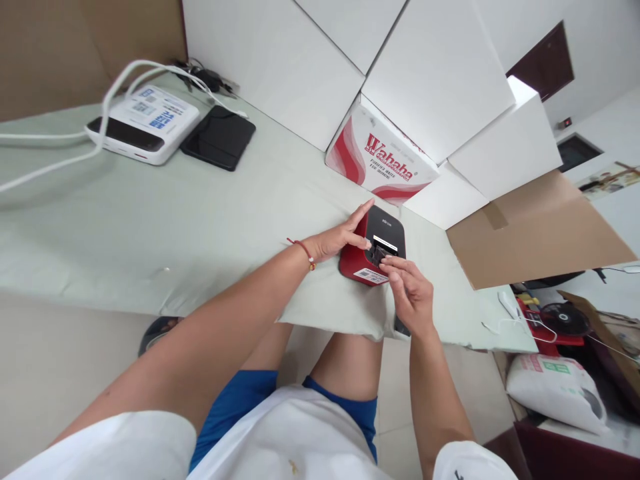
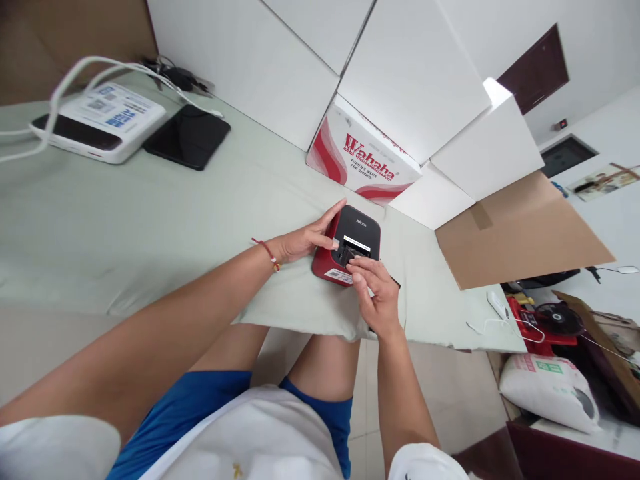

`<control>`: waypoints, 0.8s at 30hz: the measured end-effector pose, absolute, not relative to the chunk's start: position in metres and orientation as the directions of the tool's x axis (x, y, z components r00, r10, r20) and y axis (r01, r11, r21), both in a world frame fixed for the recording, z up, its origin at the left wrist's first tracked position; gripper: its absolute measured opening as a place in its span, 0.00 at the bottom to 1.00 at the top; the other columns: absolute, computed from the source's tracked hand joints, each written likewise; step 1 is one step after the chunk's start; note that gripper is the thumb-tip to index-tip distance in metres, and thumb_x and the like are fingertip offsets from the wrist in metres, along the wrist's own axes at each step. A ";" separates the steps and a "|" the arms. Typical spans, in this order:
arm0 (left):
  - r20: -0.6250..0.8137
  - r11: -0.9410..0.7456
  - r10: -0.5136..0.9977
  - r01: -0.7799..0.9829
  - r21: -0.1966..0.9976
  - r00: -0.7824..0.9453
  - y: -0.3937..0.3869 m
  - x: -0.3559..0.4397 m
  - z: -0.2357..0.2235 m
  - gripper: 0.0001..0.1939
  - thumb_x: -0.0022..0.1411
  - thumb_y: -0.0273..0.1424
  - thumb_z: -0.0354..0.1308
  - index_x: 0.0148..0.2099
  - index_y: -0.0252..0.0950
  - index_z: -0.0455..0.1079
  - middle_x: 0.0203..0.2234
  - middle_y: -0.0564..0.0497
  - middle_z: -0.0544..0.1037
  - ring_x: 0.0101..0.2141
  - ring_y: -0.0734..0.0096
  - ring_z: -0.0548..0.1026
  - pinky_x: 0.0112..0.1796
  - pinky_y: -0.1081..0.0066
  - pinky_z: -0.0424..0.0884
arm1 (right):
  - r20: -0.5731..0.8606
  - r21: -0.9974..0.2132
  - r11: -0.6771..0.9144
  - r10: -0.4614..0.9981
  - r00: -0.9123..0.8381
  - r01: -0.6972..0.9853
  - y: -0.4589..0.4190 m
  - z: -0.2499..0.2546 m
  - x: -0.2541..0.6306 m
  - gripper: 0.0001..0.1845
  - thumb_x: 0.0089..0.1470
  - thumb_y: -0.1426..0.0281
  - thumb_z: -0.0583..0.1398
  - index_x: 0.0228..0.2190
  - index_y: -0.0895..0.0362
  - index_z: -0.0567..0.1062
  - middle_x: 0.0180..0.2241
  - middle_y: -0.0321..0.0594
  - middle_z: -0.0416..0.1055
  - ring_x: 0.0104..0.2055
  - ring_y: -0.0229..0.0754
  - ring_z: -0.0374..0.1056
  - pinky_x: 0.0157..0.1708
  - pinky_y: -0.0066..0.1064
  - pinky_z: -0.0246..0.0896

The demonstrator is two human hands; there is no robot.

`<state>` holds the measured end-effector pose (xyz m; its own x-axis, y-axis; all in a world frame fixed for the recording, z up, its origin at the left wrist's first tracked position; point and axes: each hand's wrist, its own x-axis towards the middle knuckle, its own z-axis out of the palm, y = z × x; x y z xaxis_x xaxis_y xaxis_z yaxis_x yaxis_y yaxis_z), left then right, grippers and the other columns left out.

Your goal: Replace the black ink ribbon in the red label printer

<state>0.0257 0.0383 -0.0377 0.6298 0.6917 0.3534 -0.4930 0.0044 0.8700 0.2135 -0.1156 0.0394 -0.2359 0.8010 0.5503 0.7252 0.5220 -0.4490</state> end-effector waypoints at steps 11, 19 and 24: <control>0.124 0.309 0.760 -0.523 0.795 0.638 0.035 0.029 -0.024 0.69 0.45 0.24 0.64 0.85 0.54 0.40 0.71 0.47 0.74 0.64 0.58 0.78 0.63 0.62 0.73 | 0.562 -0.389 0.485 0.798 -0.215 0.783 -0.119 0.032 0.211 0.13 0.73 0.66 0.60 0.48 0.49 0.86 0.51 0.45 0.85 0.55 0.49 0.81 0.58 0.49 0.76; 0.141 0.284 0.782 -0.549 0.786 0.607 0.034 0.031 -0.025 0.68 0.43 0.22 0.63 0.84 0.55 0.43 0.65 0.48 0.77 0.51 0.65 0.83 0.54 0.67 0.78 | 0.544 -0.399 0.496 0.805 -0.236 0.771 -0.116 0.041 0.211 0.11 0.72 0.67 0.61 0.45 0.50 0.86 0.47 0.45 0.86 0.53 0.47 0.82 0.56 0.46 0.78; 0.215 0.207 0.786 -0.574 0.792 0.580 0.034 0.032 -0.027 0.66 0.42 0.24 0.64 0.82 0.57 0.49 0.75 0.50 0.68 0.62 0.60 0.77 0.59 0.64 0.76 | 0.394 -0.447 0.417 0.886 -0.245 0.791 -0.106 0.068 0.213 0.13 0.72 0.61 0.62 0.41 0.50 0.87 0.45 0.43 0.87 0.48 0.46 0.83 0.52 0.41 0.78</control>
